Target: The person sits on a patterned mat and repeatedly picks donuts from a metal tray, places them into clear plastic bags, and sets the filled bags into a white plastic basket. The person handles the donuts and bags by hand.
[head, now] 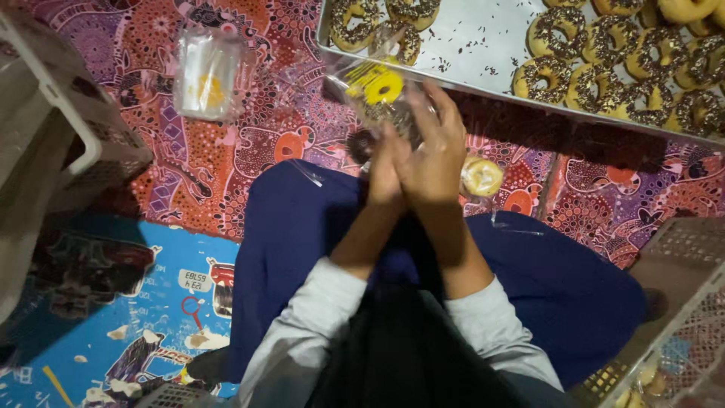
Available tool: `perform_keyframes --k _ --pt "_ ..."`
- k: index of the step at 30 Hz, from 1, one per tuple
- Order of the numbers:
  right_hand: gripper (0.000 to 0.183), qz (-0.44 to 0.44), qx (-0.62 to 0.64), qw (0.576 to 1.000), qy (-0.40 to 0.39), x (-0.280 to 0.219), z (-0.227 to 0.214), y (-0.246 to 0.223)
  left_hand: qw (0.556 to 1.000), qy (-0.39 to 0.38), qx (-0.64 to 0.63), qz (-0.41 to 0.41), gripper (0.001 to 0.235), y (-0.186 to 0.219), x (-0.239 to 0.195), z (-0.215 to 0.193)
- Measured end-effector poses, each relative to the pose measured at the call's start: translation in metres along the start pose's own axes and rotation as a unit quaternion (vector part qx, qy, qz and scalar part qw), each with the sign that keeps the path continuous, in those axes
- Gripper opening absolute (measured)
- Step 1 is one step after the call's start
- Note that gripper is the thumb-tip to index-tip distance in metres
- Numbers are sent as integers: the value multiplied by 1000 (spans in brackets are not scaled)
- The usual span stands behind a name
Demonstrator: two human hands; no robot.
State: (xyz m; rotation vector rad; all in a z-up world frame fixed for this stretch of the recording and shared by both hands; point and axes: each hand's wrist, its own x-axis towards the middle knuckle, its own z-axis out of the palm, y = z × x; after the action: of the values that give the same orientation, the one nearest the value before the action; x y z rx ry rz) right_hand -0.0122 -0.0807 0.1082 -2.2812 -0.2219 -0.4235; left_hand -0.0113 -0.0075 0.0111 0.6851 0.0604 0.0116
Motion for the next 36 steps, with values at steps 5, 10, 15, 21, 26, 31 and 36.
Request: perform_keyframes --k 5,10,15,21,26,31,36 --pt "62 31 159 977 -140 -2 -9 13 733 -49 608 300 80 59 -54 -15" --pt "34 70 207 932 -290 -26 1 -7 631 -66 698 333 16 105 -86 -50" --pt "17 -41 148 968 -196 -52 18 -52 854 129 471 181 30 129 -127 -69" --pt "12 -224 -46 933 -279 -69 47 -57 917 185 349 56 27 130 -126 -94" --pt "32 -264 115 935 -207 -67 59 -45 860 213 441 141 22 118 -128 -94" --pt "41 -249 83 926 -271 -25 62 -49 777 166 601 87 17 121 -130 -88" --pt "31 149 -70 907 -388 -7 58 -27 896 227 282 257 15 121 -118 -66"
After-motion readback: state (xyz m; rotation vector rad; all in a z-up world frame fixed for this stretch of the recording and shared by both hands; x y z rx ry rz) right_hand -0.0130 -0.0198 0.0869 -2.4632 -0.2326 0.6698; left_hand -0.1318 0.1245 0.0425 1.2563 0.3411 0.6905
